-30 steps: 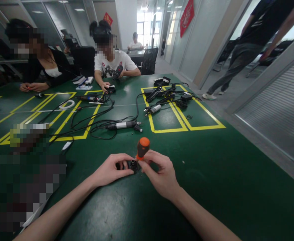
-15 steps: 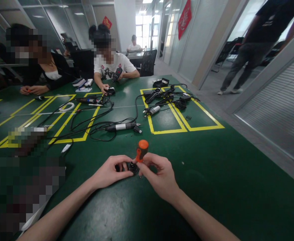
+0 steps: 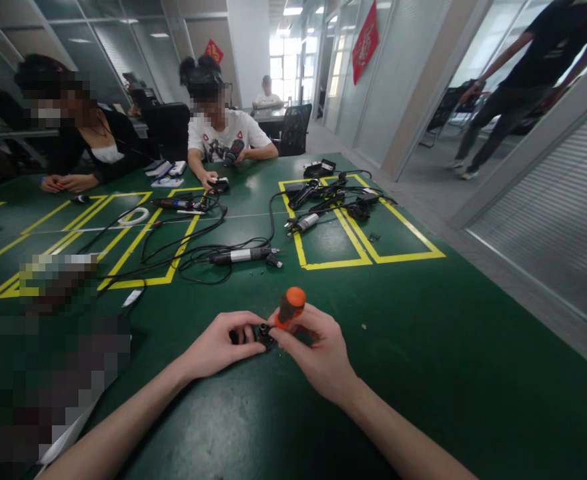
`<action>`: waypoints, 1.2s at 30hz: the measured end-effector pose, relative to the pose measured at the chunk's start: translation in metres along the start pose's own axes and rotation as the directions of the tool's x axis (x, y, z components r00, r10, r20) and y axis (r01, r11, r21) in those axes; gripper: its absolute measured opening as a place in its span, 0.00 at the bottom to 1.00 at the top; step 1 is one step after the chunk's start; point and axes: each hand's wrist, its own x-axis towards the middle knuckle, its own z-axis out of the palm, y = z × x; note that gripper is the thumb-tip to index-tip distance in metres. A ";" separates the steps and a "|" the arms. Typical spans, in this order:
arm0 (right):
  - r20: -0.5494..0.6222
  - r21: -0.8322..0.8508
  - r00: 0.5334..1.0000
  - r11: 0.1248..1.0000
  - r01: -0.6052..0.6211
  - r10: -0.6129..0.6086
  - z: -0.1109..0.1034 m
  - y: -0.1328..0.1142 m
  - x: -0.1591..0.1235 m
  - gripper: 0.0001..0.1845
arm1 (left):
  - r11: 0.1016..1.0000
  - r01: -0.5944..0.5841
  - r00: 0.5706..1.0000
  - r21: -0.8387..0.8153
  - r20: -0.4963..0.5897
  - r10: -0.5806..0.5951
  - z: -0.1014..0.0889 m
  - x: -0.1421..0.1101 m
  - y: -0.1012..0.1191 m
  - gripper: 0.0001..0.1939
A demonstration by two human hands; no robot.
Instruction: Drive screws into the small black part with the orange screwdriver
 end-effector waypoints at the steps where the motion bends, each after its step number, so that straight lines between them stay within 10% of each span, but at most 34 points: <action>1: -0.017 -0.007 1.000 1.000 0.007 -0.007 0.000 0.001 0.000 0.10 | 1.000 -0.006 1.000 -0.001 0.001 0.006 0.000 0.000 0.000 0.17; 36: 0.017 -0.088 0.983 0.979 0.182 -0.182 -0.002 -0.004 0.002 0.08 | 0.999 -0.030 1.000 -0.014 -0.005 0.029 0.000 0.000 -0.002 0.18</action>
